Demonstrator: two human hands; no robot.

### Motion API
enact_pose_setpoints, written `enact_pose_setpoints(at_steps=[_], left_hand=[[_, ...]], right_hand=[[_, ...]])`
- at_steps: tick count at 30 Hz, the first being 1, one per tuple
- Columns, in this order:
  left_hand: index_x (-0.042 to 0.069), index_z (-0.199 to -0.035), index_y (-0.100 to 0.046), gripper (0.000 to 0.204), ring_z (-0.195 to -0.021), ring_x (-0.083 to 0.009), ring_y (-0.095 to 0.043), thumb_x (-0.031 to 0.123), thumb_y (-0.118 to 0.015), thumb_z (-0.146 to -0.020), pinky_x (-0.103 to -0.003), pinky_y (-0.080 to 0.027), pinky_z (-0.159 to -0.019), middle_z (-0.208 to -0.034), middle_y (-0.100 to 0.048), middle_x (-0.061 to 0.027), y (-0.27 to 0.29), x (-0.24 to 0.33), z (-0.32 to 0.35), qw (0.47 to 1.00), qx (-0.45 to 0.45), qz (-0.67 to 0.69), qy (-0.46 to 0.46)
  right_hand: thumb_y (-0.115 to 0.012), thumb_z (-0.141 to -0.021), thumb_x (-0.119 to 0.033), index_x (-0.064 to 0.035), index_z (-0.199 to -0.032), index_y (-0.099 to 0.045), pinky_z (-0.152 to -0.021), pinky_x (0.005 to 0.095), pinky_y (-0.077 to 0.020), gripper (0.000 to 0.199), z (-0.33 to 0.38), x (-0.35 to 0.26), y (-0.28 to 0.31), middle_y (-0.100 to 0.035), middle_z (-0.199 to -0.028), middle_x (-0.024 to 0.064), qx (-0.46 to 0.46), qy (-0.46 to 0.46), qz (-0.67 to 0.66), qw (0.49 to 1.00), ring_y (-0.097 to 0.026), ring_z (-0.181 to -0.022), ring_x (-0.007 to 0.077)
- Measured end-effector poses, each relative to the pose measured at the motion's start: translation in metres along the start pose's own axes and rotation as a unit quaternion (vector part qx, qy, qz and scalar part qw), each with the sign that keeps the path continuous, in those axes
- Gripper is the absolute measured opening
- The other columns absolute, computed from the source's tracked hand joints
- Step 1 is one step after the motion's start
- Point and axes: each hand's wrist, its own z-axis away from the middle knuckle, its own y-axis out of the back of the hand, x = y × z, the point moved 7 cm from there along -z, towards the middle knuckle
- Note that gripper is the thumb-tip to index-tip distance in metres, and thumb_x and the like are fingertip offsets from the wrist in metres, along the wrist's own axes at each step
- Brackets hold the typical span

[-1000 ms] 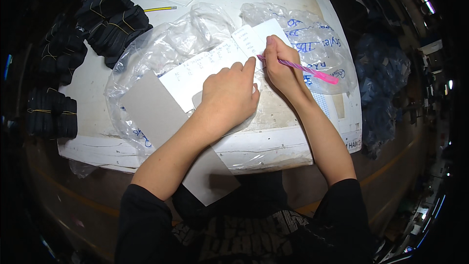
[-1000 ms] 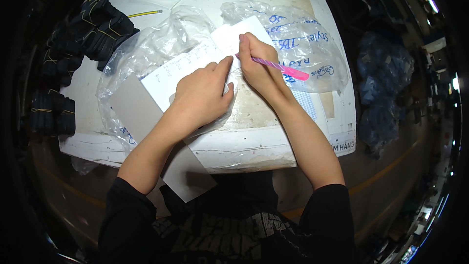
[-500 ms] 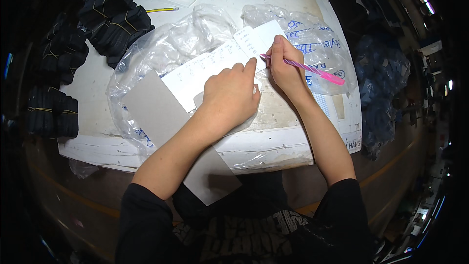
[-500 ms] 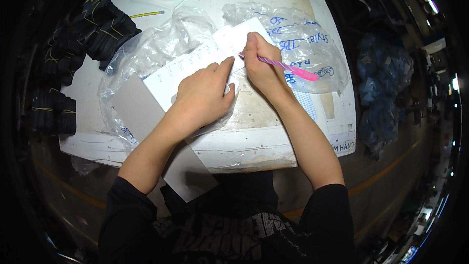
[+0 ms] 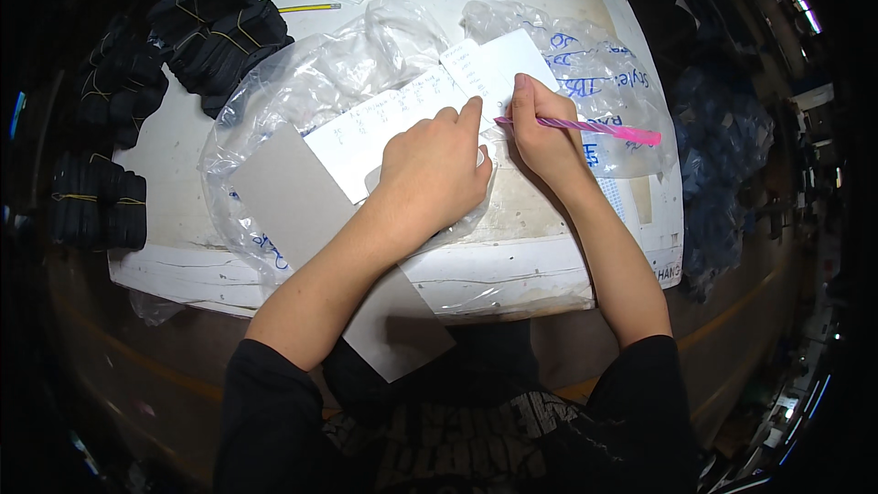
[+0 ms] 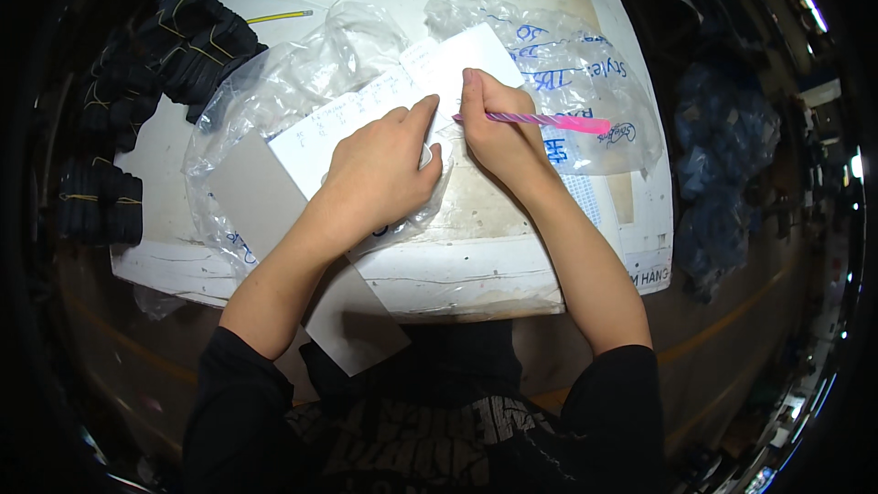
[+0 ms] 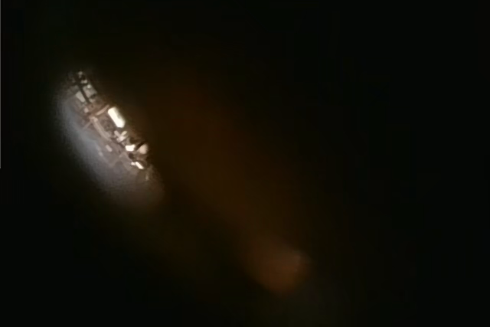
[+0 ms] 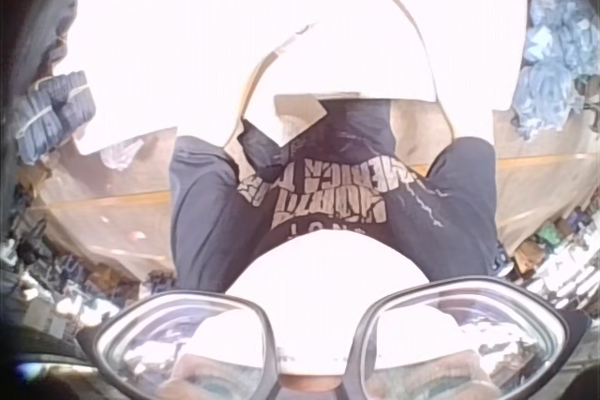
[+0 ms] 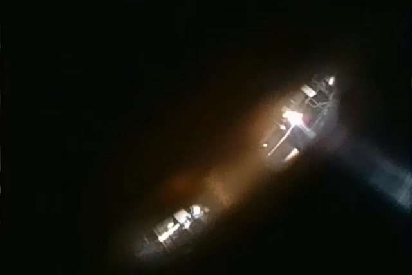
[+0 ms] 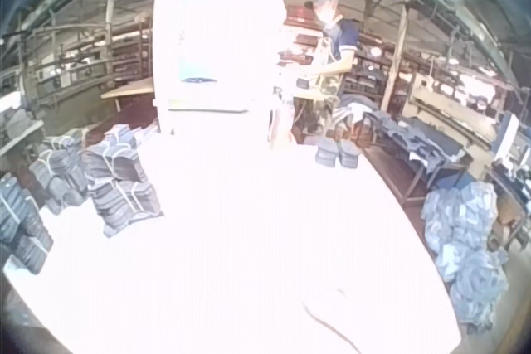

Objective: The person writes on a paper tag with a pink pen, then places folded black gloves into a clear plastic bag and seals it.

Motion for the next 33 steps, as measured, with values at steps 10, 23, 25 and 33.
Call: enact_pose_setpoints(at_steps=[10, 23, 25, 33], left_hand=[[0.001, -0.147, -0.056, 0.054, -0.100, -0.0410, -0.073, 0.024, -0.062, -0.098, -0.050, -0.059, -0.088, -0.111, -0.073, -0.0218, -0.0007, -0.0001, -0.0008, 1.000, -0.015, -0.004, 0.013], [0.002, -0.147, -0.056, 0.054, -0.099, -0.0399, -0.073, 0.025, -0.061, -0.099, -0.050, -0.059, -0.088, -0.111, -0.073, -0.0208, -0.0002, 0.0002, 0.0005, 1.000, -0.004, -0.009, 0.013], [0.003, -0.148, -0.056, 0.054, -0.100, -0.0398, -0.073, 0.025, -0.061, -0.099, -0.049, -0.059, -0.088, -0.110, -0.073, -0.0207, 0.0006, 0.0011, 0.0003, 1.000, -0.007, -0.005, 0.014], [0.002, -0.147, -0.057, 0.054, -0.101, -0.0400, -0.073, 0.025, -0.062, -0.098, -0.049, -0.059, -0.089, -0.111, -0.074, -0.0207, 0.0008, 0.0003, -0.0007, 1.000, -0.005, -0.012, 0.013]], right_hand=[[-0.050, -0.115, -0.025, 0.0030, -0.089, -0.058, -0.061, 0.0374, -0.0453, 0.039, -0.0003, -0.0015, 0.0020, -0.054, -0.064, 0.0133, 0.015, 0.011, -0.003, 1.000, -0.048, -0.061, 0.0160], [-0.052, -0.115, -0.024, 0.0028, -0.090, -0.059, -0.061, 0.0361, -0.0439, 0.038, 0.0001, -0.0005, 0.0026, -0.052, -0.064, 0.0107, 0.020, 0.013, -0.008, 1.000, -0.046, -0.062, 0.0135], [-0.052, -0.115, -0.024, 0.0028, -0.090, -0.059, -0.061, 0.0360, -0.0439, 0.038, -0.0007, 0.0005, 0.0017, -0.053, -0.065, 0.0106, 0.019, 0.008, -0.007, 1.000, -0.046, -0.063, 0.0134], [-0.049, -0.116, -0.025, 0.0031, -0.091, -0.061, -0.061, 0.0366, -0.0439, 0.039, -0.0011, 0.0014, 0.0075, -0.056, -0.066, 0.0099, 0.043, -0.014, -0.022, 0.999, -0.048, -0.064, 0.0122]])
